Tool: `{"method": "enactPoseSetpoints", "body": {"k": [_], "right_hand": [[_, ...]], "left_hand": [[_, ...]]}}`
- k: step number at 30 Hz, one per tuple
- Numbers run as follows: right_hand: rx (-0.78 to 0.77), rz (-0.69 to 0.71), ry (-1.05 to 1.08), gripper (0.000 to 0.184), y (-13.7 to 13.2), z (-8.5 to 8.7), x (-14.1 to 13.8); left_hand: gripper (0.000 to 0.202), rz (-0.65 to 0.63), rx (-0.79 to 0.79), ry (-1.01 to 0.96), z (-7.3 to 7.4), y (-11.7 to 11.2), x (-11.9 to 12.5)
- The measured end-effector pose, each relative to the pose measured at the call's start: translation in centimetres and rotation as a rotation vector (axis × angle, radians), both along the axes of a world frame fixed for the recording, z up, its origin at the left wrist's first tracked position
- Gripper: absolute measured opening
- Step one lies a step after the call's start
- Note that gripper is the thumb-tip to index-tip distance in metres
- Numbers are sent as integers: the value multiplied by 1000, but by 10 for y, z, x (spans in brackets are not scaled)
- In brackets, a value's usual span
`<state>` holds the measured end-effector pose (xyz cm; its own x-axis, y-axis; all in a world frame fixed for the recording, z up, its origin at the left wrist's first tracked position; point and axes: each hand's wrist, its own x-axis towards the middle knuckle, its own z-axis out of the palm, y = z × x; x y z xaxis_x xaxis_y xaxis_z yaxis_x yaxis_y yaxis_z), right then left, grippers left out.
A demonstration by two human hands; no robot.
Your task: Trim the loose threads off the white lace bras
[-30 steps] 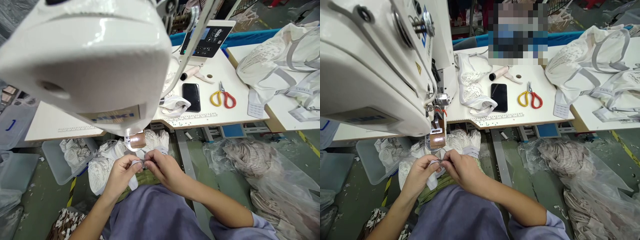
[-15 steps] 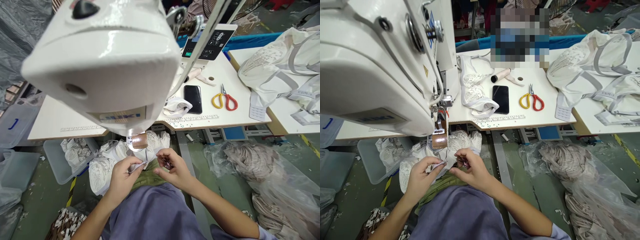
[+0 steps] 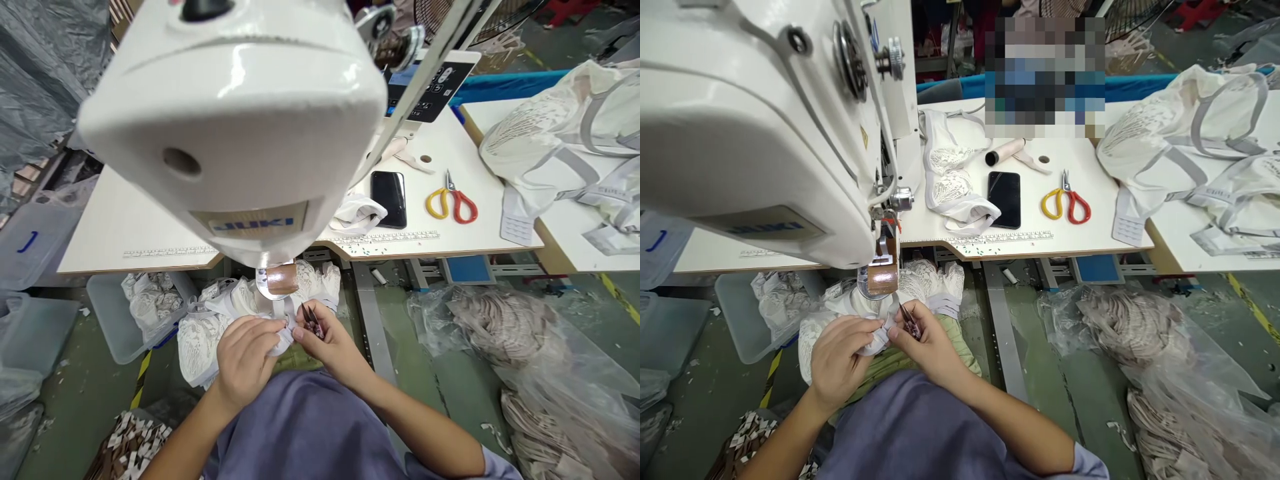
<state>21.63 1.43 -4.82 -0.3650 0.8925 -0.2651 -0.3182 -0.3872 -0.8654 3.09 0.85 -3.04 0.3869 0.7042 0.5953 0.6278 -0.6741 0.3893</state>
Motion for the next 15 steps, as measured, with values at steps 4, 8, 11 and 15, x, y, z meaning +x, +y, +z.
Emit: {"method": "enactPoseSetpoints", "body": {"k": [4, 8, 11, 15], "right_hand": [[-84, 22, 52, 37, 2, 1, 0], [-90, 34, 68, 40, 0, -1, 0], [-98, 39, 65, 41, -1, -5, -1], [-152, -28, 80, 48, 0, -13, -7]], "left_hand": [[15, 14, -46, -40, -1, -1, 1], [14, 20, -118, -37, 1, -1, 2], [16, 18, -166, -39, 0, 0, -1], [18, 138, -162, -66, -6, -6, -3]]}}
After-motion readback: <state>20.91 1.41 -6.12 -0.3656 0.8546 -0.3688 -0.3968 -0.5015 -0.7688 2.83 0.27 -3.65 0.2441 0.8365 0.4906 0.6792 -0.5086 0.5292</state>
